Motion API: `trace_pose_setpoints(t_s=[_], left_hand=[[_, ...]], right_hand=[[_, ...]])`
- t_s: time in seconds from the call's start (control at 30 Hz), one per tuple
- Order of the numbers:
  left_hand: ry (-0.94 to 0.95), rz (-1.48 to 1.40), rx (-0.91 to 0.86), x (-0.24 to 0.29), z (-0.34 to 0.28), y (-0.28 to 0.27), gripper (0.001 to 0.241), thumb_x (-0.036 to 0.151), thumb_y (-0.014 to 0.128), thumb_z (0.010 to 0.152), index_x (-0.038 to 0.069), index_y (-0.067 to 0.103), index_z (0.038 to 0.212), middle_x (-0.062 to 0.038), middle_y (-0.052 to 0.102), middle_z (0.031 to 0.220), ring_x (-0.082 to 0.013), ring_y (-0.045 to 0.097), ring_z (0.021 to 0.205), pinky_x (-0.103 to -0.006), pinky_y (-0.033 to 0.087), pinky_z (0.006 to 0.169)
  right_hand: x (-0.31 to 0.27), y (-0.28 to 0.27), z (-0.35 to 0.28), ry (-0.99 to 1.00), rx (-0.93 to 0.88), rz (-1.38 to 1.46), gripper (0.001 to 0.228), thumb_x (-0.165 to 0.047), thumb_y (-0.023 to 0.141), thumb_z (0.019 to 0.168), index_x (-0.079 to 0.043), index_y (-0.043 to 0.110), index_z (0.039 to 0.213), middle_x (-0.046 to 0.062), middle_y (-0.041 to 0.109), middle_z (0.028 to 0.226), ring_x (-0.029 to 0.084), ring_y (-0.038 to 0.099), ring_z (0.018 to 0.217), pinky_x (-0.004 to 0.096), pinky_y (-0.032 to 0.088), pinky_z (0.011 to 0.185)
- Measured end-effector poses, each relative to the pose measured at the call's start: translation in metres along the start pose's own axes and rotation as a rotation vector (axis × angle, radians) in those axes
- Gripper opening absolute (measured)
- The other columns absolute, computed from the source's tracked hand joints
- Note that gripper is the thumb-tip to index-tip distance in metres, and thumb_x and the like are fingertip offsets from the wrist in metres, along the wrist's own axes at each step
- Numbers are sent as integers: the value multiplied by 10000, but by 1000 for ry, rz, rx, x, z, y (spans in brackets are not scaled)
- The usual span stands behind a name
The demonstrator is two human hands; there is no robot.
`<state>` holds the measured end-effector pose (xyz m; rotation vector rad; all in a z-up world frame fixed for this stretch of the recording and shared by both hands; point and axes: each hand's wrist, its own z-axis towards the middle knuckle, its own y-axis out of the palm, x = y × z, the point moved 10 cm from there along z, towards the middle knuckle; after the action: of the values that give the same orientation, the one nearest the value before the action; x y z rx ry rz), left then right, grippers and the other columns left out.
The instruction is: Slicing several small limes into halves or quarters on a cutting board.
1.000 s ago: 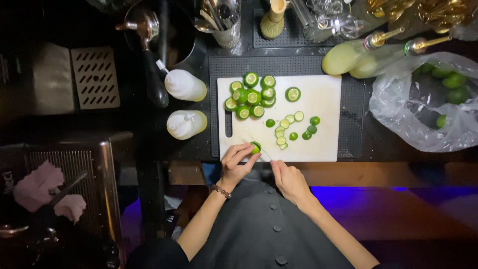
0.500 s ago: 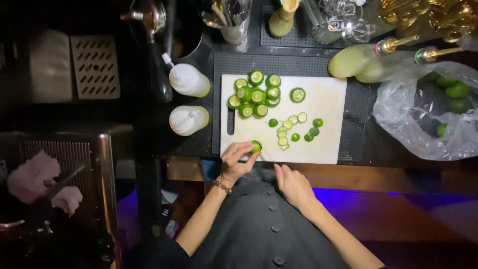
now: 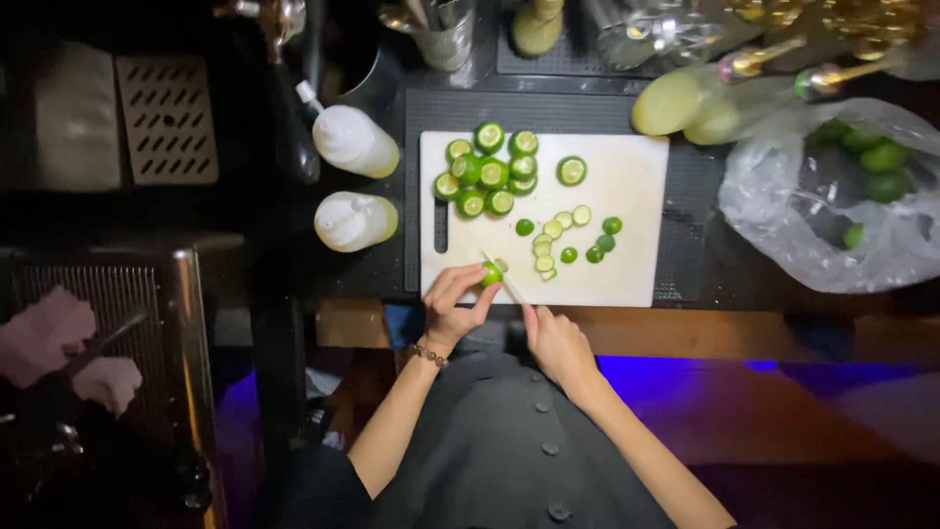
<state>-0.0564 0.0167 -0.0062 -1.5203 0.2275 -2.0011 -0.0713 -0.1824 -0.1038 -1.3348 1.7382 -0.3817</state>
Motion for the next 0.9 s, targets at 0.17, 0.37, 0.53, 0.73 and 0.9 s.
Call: trace_pose_setpoints(t_s=[0.17, 0.37, 0.53, 0.73, 0.9], left_hand=[[-12, -6, 31, 5, -4, -4, 292, 74, 897, 773, 36, 738, 1015, -119, 738, 1041, -253, 751, 930, -316, 622, 807], [120, 183, -95, 56, 20, -12, 358, 125, 827, 785, 46, 721, 1118, -122, 701, 1078, -314, 710, 969, -375, 594, 836], [81, 405, -286, 35, 3, 8, 332, 207, 823, 734, 60, 726, 1015, -105, 676, 1006, -312, 670, 870, -439, 537, 797], [-87, 81, -143, 24, 7, 10, 363, 206, 895, 773, 21, 697, 1014, -128, 652, 1062, -287, 682, 908, -366, 584, 803], [30, 55, -196, 24, 8, 25, 331, 162, 899, 803, 22, 713, 1039, -104, 678, 1090, -280, 703, 992, -354, 593, 874]], right_hand=[[17, -7, -19, 74, -79, 87, 534, -446, 421, 1046, -16, 681, 865, 312, 689, 842, 548, 649, 861, 624, 519, 782], [22, -7, -15, 50, -70, 303, 571, -476, 427, 1043, -10, 706, 868, 310, 710, 867, 525, 668, 885, 597, 531, 808], [22, -39, -23, 154, 38, 177, 535, -462, 428, 1048, -34, 683, 852, 288, 701, 835, 542, 641, 863, 626, 498, 781], [28, -32, -27, 114, 58, 375, 533, -460, 443, 1044, -8, 654, 859, 305, 669, 773, 521, 653, 810, 579, 514, 704], [24, -28, -26, 64, 105, 445, 493, -435, 439, 1046, -22, 672, 909, 309, 651, 748, 516, 646, 789, 568, 492, 688]])
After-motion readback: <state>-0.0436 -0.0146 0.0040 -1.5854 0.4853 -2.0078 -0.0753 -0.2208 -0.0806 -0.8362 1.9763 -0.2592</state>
